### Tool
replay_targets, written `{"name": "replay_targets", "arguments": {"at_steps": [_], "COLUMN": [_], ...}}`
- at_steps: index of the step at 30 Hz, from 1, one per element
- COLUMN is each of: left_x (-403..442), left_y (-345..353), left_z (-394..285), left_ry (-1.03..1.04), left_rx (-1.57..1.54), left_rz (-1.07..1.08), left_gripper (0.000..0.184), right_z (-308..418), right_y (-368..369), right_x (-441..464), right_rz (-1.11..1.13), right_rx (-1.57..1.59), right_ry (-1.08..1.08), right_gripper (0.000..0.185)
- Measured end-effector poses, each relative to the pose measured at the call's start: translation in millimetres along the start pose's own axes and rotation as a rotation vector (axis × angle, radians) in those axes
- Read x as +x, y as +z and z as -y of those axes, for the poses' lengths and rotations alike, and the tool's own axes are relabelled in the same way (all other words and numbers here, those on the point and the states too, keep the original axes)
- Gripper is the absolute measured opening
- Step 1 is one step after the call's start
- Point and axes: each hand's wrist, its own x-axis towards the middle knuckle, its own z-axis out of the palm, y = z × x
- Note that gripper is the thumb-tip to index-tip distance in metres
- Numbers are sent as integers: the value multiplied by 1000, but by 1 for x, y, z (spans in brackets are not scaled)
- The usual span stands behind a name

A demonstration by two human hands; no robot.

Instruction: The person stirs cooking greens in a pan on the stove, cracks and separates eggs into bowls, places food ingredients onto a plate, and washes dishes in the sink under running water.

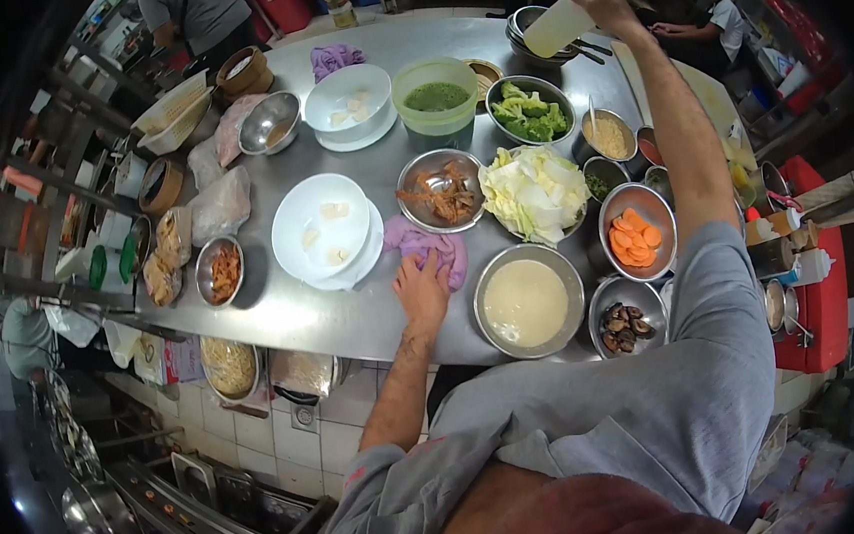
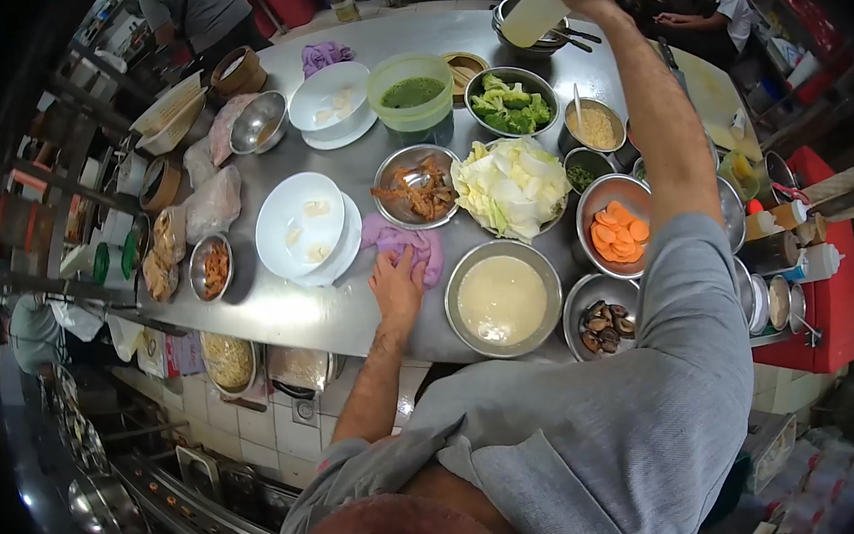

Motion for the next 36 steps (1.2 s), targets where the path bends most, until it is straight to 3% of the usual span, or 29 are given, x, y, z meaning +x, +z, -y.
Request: {"name": "replay_targets", "arguments": {"at_steps": [3, 5, 6, 8, 9, 11, 13, 16, 18, 19, 21, 22, 24, 25, 28, 30, 32, 34, 36], "left_x": [2, 10, 13, 19, 22, 26, 28, 24, 13, 7, -8, -14, -29, -35, -47, -51, -54, -50, -47], "left_y": [-22, -43, -61, -104, -116, -132, -140, -141, -137, -130, -104, -94, -77, -70, -57, -50, -37, -31, -33], "left_z": [-3, -10, -22, -51, -62, -79, -87, -87, -81, -74, -53, -44, -29, -25, -16, -13, -4, -3, -8], "left_ry": [4, -77, -76, 20, 19, 171, 176, 178, -10, -10, -141, -141, -209, -213, -326, -492, -530, -561, -601], "left_rx": [-36, -362, -361, -568, -565, -518, -561, -721, -904, -901, -946, -941, -877, -870, -863, -923, -912, -902, -816], "left_rz": [86, 75, 73, -114, -120, -270, -237, -145, -66, -64, -139, -141, -251, -263, -355, -507, -519, -530, -510], "left_gripper": [39, 42, 42, 60, 60, 87, 93, 99, 92, 92, 89, 89, 93, 93, 91, 84, 78, 72, 66], "right_z": [10, 62, 92, 135, 156, 201, 229, 253, 255, 249, 207, 151, 63, 12, -51, -67, -89, -105, -117], "right_y": [-17, -43, -55, -61, -67, -79, -76, -57, -42, -43, -10, 43, 83, 98, 106, 111, 118, 126, 128], "right_x": [-6, -37, -55, -82, -101, -140, -173, -198, -200, -182, -136, -95, -52, -32, -30, -28, -24, -15, -12], "right_rz": [44, 108, 169, 254, 294, 510, 496, 618, 677, 863, 573, 197, 105, 109, 94, 132, 168, 413, 375], "right_rx": [115, 84, 132, 166, 232, 307, 302, 360, 712, 737, 575, 380, -220, -236, -544, -531, -524, -429, -373], "right_ry": [23, -355, -393, -535, -611, -525, -739, -868, -821, -603, -360, -606, -203, -120, 221, 275, 334, 360, 363], "right_gripper": [46, 43, 40, 40, 39, 38, 40, 44, 49, 53, 56, 58, 56, 48, 41, 40, 39, 40, 42]}}
